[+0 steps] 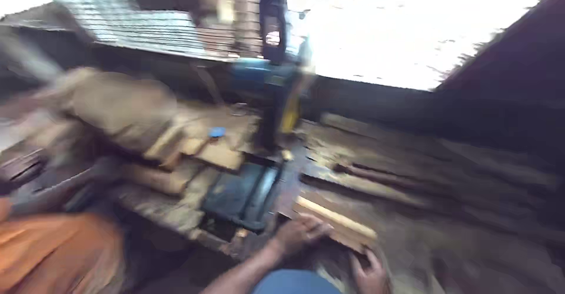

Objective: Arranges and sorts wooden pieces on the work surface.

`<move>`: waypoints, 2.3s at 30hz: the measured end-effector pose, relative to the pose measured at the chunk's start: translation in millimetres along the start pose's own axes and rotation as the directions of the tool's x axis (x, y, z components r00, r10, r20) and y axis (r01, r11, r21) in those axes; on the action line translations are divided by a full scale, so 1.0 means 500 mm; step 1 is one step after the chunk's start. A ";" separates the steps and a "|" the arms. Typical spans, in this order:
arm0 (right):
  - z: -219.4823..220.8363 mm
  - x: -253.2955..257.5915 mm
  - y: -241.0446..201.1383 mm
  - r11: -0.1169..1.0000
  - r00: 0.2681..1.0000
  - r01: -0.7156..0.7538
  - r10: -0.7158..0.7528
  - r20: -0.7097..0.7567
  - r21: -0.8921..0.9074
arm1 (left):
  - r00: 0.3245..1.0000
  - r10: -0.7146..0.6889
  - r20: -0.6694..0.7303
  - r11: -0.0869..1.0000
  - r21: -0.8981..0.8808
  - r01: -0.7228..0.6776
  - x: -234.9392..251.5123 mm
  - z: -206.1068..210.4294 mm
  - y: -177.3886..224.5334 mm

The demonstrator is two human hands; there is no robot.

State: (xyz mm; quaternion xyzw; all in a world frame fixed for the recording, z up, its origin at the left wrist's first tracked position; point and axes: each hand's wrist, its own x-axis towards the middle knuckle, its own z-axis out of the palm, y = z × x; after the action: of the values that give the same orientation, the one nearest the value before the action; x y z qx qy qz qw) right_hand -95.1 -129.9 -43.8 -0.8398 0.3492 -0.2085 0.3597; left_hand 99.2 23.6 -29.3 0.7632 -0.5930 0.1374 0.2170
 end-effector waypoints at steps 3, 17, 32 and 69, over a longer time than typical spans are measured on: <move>0.011 -0.004 -0.005 0.989 0.985 -0.147 0.146 -0.090 -0.010 | 0.998 -0.034 0.049 0.994 -0.102 0.039 -0.004 0.024 0.003; 0.017 -0.033 0.012 0.951 0.945 -0.265 0.289 -0.154 0.160 | 0.928 -0.373 0.022 0.925 0.083 0.370 -0.022 -0.041 -0.045; 0.009 -0.036 0.032 0.960 0.949 -0.215 0.248 -0.195 0.178 | 0.847 -0.494 0.197 0.855 -0.064 0.514 -0.048 -0.032 -0.038; 0.008 -0.022 0.037 0.971 0.971 -0.134 0.168 -0.168 0.199 | 0.924 -0.090 0.372 0.991 0.123 0.047 0.036 -0.019 0.012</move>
State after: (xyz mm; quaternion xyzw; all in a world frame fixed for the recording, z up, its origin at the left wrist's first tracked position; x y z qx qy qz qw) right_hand -108.4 -129.1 -61.2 -0.7505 0.4229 -0.2886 0.4178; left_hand 98.6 12.0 -11.7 0.8065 -0.5880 0.0136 0.0607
